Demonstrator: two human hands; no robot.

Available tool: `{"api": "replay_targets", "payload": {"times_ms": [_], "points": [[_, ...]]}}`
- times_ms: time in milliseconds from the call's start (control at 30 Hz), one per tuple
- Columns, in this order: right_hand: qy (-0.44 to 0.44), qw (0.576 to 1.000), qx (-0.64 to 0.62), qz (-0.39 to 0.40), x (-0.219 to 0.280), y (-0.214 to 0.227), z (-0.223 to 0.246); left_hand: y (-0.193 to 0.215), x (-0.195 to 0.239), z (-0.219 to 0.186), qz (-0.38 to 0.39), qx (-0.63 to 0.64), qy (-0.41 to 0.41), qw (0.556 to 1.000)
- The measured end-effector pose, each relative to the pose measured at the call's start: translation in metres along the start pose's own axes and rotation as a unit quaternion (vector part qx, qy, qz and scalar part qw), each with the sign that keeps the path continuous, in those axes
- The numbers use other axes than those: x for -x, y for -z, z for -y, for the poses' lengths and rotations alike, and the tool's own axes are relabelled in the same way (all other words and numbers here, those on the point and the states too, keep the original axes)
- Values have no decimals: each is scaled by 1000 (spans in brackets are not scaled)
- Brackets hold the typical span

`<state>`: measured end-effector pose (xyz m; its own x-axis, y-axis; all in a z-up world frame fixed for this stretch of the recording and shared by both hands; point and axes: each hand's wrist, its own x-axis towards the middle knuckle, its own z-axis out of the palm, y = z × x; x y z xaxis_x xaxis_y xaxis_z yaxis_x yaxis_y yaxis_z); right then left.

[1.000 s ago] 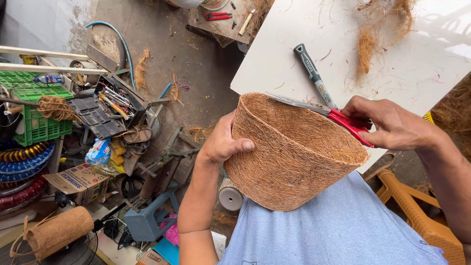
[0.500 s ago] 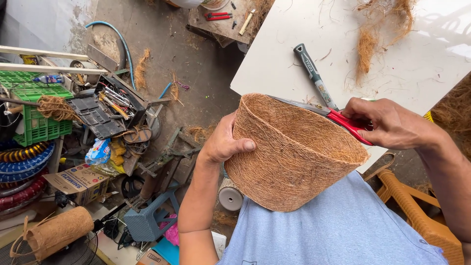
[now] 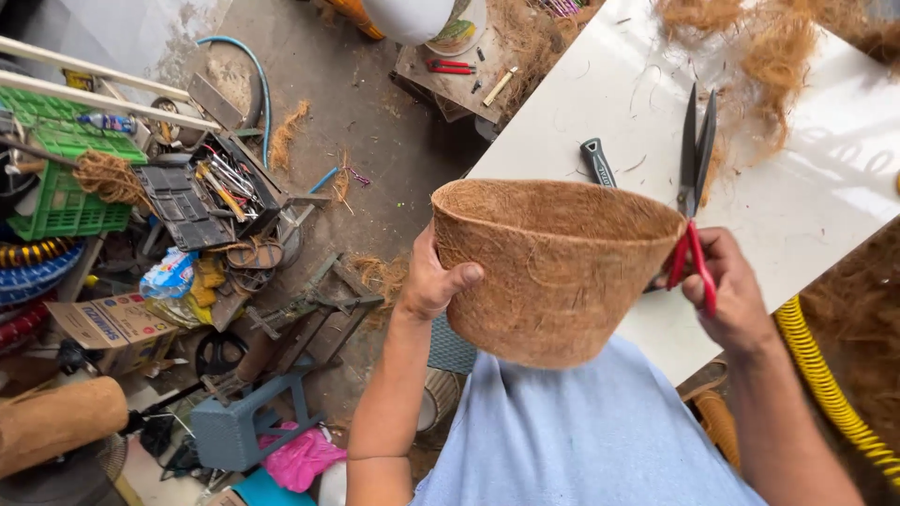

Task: The person trims the rim of a cylindrical coco fiber pot using red-handled shears. They rotate the pot to cut the uneven edge and remove loose fibers, then inspect the finished rim.

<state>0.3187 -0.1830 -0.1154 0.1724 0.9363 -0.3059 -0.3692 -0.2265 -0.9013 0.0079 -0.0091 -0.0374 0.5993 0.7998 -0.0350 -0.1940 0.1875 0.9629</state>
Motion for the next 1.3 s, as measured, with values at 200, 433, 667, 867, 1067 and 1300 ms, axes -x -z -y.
{"api": "replay_targets", "payload": {"times_ms": [200, 433, 667, 867, 1067, 1300], "points": [[56, 996, -39, -63, -14, -18, -39, 5, 4, 66, -110, -68, -48, 990], [81, 992, 1, -95, -21, -28, -23, -13, 4, 64, -118, -23, -42, 992], [90, 989, 2, -115, -13, -42, -6, -6, 12, 84, -122, -33, -31, 991], [73, 995, 3, -65, -9, -17, -10, -6, 13, 69, -111, -8, -7, 994], [-52, 968, 227, 93, -3, 45, 47, 15, 18, 24, -20, 39, 51, 998], [-140, 880, 389, 235, -12, 49, 97, 15, 32, 4, 68, 22, 69, 995]]}}
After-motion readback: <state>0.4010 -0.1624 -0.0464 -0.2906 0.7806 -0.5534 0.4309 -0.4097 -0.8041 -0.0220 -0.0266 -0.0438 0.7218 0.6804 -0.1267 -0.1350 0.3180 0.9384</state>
